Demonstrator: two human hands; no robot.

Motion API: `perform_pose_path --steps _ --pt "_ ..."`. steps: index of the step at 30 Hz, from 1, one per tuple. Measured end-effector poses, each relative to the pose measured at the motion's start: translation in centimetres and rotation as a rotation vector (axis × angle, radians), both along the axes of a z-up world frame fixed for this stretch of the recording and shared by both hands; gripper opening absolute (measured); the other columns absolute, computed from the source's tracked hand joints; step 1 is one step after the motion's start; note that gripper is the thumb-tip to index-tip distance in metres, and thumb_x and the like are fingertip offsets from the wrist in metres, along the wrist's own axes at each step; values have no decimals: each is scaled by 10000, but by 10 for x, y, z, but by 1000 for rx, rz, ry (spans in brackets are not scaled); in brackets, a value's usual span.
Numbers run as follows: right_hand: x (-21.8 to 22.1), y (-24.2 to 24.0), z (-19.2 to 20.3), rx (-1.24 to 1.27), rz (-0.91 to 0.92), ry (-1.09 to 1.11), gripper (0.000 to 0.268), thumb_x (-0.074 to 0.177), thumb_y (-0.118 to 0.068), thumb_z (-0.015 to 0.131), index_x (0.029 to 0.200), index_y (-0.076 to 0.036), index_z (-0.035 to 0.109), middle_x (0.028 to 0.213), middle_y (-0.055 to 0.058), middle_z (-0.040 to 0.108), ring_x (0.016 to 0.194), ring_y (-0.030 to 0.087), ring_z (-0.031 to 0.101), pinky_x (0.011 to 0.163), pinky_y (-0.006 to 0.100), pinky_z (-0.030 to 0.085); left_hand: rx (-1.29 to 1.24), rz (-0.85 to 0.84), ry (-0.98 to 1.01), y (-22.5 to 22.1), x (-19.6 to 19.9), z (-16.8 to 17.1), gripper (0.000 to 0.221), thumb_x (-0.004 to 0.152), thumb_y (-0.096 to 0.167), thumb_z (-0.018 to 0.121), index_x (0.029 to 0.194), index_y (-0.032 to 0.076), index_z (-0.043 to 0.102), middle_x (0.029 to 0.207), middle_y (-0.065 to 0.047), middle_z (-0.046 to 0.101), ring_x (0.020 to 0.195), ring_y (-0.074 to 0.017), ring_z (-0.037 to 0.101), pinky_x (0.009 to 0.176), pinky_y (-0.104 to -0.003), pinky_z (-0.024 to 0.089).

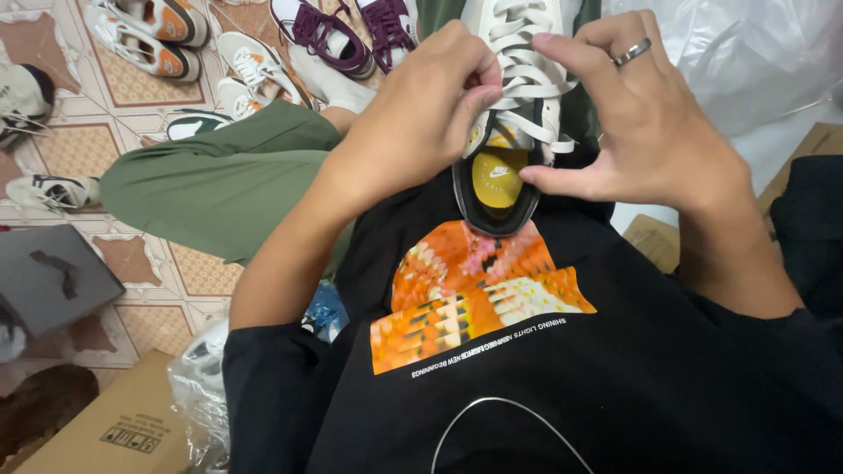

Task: The person is lacing a pair of black and white sneakers, carefully threading the white laces through each eyelet.

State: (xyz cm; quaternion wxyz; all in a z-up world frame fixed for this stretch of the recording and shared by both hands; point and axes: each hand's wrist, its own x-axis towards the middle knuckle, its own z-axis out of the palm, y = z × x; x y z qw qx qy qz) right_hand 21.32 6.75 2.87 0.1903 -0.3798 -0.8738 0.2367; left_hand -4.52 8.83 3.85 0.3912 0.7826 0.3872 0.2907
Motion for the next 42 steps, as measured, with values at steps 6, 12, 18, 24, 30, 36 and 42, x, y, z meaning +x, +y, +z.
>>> perform_pose_path --steps 6,12,18,24,30,36,42 --pt "-11 -4 -4 42 -53 30 930 699 -195 929 1514 -3 525 1300 235 440 1189 424 416 1049 493 425 152 85 -16 -9 9 -3 195 916 -118 603 1026 -3 491 948 -120 499 826 -296 527 764 -407 474" --pt "-17 -4 0 -13 -48 102 921 704 -103 866 1521 35 463 1362 267 467 1203 436 481 1042 486 446 305 129 30 -3 11 -1 232 871 -136 640 1021 -6 521 932 -113 530 824 -289 534 734 -396 472" --pt "-14 -5 -12 -63 -52 150 1034 683 -82 852 1563 11 317 1336 241 412 1137 385 474 1001 453 439 79 1 -98 8 6 8 223 914 -158 555 1019 14 459 917 -114 493 793 -278 497 732 -399 461" --pt "-17 -4 -15 -120 -30 210 991 689 -78 807 1544 20 315 1359 262 431 1173 403 476 1020 445 439 -30 -188 -29 15 -11 22 134 964 -95 536 1015 4 461 913 -136 545 802 -289 532 733 -408 459" --pt "-14 -1 -19 -125 -34 166 1040 681 -120 827 1563 0 288 1364 254 404 1192 409 467 909 436 473 -41 -176 -2 3 -18 35 174 964 -93 584 1097 0 522 1011 -106 584 889 -251 535 816 -363 466" --pt "-15 0 -20 -87 -20 185 1019 681 -127 834 1547 24 319 1347 268 423 1197 430 475 1031 469 430 -50 -191 -54 1 -26 20 368 884 -146 678 1199 -17 540 1112 -118 604 965 -260 585 881 -368 500" --pt "-9 2 -11 -37 -17 161 930 674 -109 926 1476 76 491 1274 246 547 1028 362 581 876 422 488 -74 -7 -206 -8 -23 4 252 900 -180 694 1108 -64 608 1026 -115 664 887 -215 662 847 -317 564"
